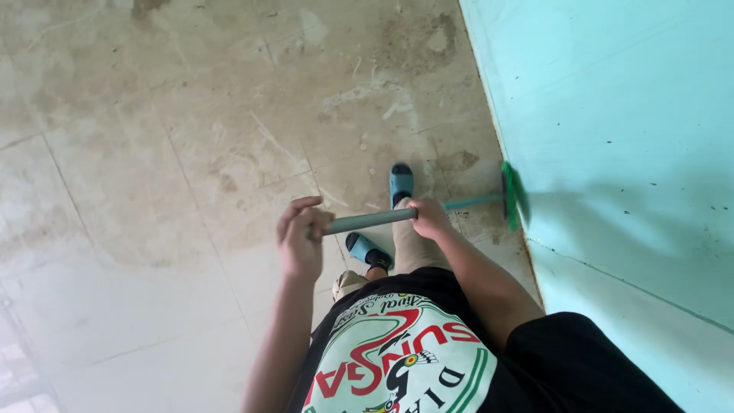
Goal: The person sweeps a tiled floor using a green push broom, moving debris toward a corner and around a parked motorcycle. The person walks across the room while sweeping, covering multiple areas of the floor.
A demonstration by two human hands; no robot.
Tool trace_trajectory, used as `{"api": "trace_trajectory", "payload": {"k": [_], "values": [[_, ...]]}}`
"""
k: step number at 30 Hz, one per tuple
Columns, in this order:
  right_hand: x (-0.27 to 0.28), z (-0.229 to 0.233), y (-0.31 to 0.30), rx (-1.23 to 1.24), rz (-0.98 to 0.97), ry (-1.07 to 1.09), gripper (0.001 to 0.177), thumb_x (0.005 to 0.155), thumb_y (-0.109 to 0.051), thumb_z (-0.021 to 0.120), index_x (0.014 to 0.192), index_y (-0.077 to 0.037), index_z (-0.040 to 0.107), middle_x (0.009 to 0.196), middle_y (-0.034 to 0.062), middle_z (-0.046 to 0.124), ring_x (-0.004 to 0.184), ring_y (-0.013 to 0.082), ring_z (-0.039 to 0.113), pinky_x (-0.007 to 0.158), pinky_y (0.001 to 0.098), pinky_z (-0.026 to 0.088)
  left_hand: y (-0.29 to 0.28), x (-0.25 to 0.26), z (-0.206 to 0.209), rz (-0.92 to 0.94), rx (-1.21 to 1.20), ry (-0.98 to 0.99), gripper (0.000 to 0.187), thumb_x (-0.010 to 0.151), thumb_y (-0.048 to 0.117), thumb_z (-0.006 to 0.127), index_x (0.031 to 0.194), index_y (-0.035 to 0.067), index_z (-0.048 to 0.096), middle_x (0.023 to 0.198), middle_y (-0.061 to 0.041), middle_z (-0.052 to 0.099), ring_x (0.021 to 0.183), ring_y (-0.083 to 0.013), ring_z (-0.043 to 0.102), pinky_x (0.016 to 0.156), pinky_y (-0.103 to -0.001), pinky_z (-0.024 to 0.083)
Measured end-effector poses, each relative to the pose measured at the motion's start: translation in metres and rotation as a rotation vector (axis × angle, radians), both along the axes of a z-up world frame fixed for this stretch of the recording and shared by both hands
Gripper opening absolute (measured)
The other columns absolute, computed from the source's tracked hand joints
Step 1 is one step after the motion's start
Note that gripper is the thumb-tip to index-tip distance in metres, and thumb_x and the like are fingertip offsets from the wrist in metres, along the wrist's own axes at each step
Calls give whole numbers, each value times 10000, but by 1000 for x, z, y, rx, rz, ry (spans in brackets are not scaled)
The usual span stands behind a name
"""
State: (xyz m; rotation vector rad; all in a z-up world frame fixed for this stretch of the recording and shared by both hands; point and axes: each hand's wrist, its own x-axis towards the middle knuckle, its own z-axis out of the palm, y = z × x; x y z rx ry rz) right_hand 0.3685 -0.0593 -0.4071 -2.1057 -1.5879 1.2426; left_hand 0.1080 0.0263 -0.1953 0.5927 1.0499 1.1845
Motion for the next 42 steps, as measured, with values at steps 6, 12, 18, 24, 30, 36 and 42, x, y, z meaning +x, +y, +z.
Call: {"api": "trace_trajectory", "payload": {"k": [6,12,18,24,30,36,42], "values": [[31,-59,105,36,-262,-50,229,841,-111,528,919,-115,744,891,195,718,947,464,671,853,562,550,145,86,3,-181,210,25,259,929,-9,488,1108,-45,672,578,-34,459,597,-159,558,861,-401,562],[64,-39,317,122,-197,-72,210,836,-60,548,928,-111,729,896,149,689,964,379,679,909,469,532,287,132,69,-107,309,123,295,895,-30,480,1139,-35,645,551,-50,392,560,-146,491,871,-380,568],[3,-22,463,352,128,163,255,789,-26,584,926,-182,732,898,100,716,990,335,693,953,429,506,275,78,78,204,357,340,320,805,6,414,1022,-49,643,496,-53,324,473,-179,388,714,-411,486],[-45,65,491,622,576,251,131,861,-68,602,866,-174,680,833,41,645,869,282,576,856,430,439,225,17,144,269,518,428,238,970,220,433,1153,143,565,583,-27,260,590,-174,359,931,-429,534],[48,92,410,245,595,70,197,874,-203,595,1033,-104,655,976,39,682,975,236,609,999,414,451,222,40,75,370,394,357,280,927,138,419,1054,-19,613,884,-244,703,752,-333,718,709,-398,616],[58,35,386,-59,408,20,241,932,-91,601,1120,-75,751,1057,54,770,983,231,685,924,378,520,258,101,43,216,239,85,253,872,-63,446,999,-67,665,623,-140,558,605,-232,550,764,-366,535],[-80,73,447,170,563,348,260,985,-198,568,730,-198,619,636,-63,562,680,131,534,835,331,463,266,39,138,423,343,457,261,785,-68,429,928,-43,647,770,-192,647,566,-213,562,631,-308,588]]}}
